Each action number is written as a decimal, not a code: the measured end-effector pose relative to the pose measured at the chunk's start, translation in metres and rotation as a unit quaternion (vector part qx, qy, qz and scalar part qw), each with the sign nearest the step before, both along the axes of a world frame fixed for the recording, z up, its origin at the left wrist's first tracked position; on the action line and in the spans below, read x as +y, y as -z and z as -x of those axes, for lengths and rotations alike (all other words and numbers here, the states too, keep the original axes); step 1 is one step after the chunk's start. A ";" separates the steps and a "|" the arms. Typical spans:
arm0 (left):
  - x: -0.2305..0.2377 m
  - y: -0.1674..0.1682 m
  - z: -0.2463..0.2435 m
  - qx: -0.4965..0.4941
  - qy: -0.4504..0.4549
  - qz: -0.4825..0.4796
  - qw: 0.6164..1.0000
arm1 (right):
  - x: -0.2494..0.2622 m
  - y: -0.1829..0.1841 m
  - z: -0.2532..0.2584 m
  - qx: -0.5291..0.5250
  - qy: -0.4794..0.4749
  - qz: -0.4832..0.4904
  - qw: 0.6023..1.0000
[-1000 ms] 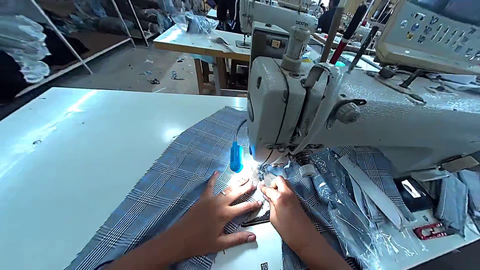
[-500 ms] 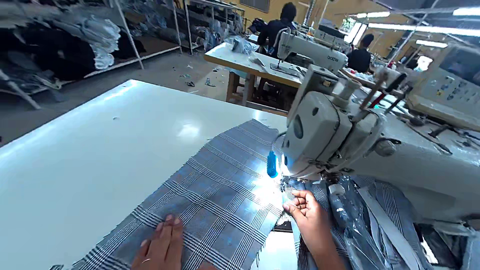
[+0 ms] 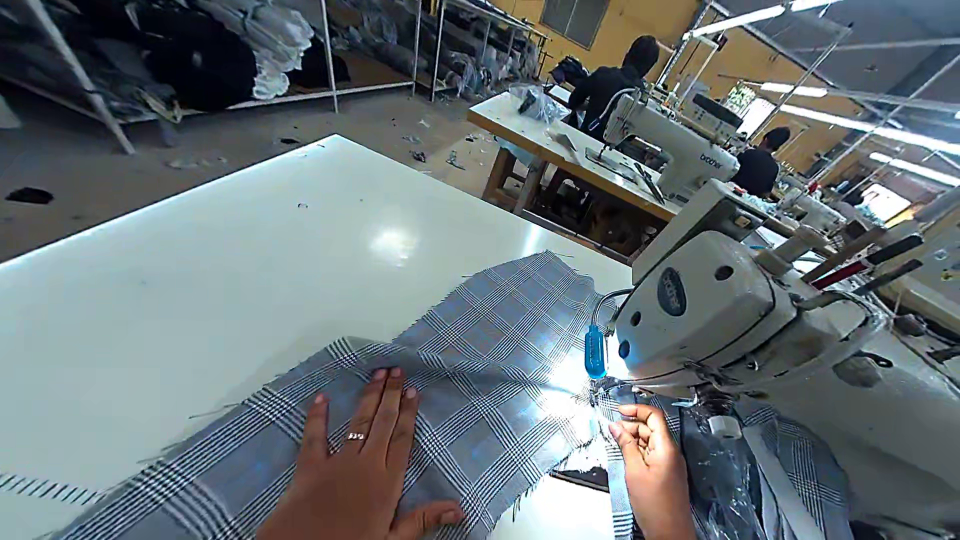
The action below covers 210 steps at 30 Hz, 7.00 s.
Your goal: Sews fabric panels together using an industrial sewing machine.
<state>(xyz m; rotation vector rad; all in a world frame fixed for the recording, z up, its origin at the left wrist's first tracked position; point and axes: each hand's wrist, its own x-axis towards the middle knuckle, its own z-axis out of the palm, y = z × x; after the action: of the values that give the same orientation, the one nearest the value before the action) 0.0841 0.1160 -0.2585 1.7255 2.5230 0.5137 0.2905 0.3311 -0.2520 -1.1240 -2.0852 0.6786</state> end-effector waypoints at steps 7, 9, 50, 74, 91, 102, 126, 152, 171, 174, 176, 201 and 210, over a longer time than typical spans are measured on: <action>0.041 0.014 0.106 0.059 0.227 -0.007 0.972 | 0.003 0.009 -0.002 0.008 -0.024 -0.036 0.999; 0.053 -0.003 0.116 0.039 0.262 0.077 0.961 | 0.002 0.009 -0.002 0.004 -0.024 -0.036 0.999; 0.185 0.021 -0.036 -0.232 0.306 -0.261 0.886 | 0.003 0.009 -0.008 0.060 -0.052 -0.039 0.996; 0.134 0.009 -0.047 -0.133 0.292 -0.079 0.944 | 0.009 0.011 -0.005 -0.017 -0.054 -0.243 0.968; 0.166 0.008 0.017 -0.105 0.534 -0.096 0.833 | 0.005 0.017 -0.004 -0.096 -0.099 -0.262 0.955; 0.161 0.010 0.004 -0.071 0.486 -0.135 0.860 | -0.041 0.005 -0.010 -0.206 -0.063 -0.192 0.957; 0.158 0.023 -0.004 0.053 0.425 -0.196 0.882 | 0.007 0.026 -0.068 0.021 -0.097 -0.055 0.994; 0.168 0.022 0.018 0.032 0.481 -0.181 0.858 | 0.015 0.026 -0.032 -0.092 -0.206 -0.286 0.931; 0.188 0.023 0.027 0.011 0.489 -0.175 0.854 | 0.028 0.027 -0.024 -0.104 -0.177 -0.307 0.929; 0.192 0.021 0.030 -0.016 0.510 -0.165 0.844 | 0.029 0.026 -0.022 -0.113 -0.169 -0.310 0.929; 0.194 0.020 0.032 -0.033 0.518 -0.157 0.840 | 0.029 0.027 -0.022 -0.120 -0.164 -0.310 0.929; 0.204 0.016 0.035 -0.072 0.468 -0.187 0.861 | 0.042 0.027 -0.024 -0.111 -0.135 -0.253 0.952; 0.213 0.006 0.036 -0.154 0.494 -0.139 0.845 | 0.045 0.023 -0.024 -0.067 -0.144 -0.200 0.967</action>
<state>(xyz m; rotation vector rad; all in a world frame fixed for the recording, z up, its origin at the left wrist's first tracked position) 0.0482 0.3291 -0.2646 2.4433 1.1117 0.9447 0.3143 0.3762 -0.2750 -0.6643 -2.3898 0.2920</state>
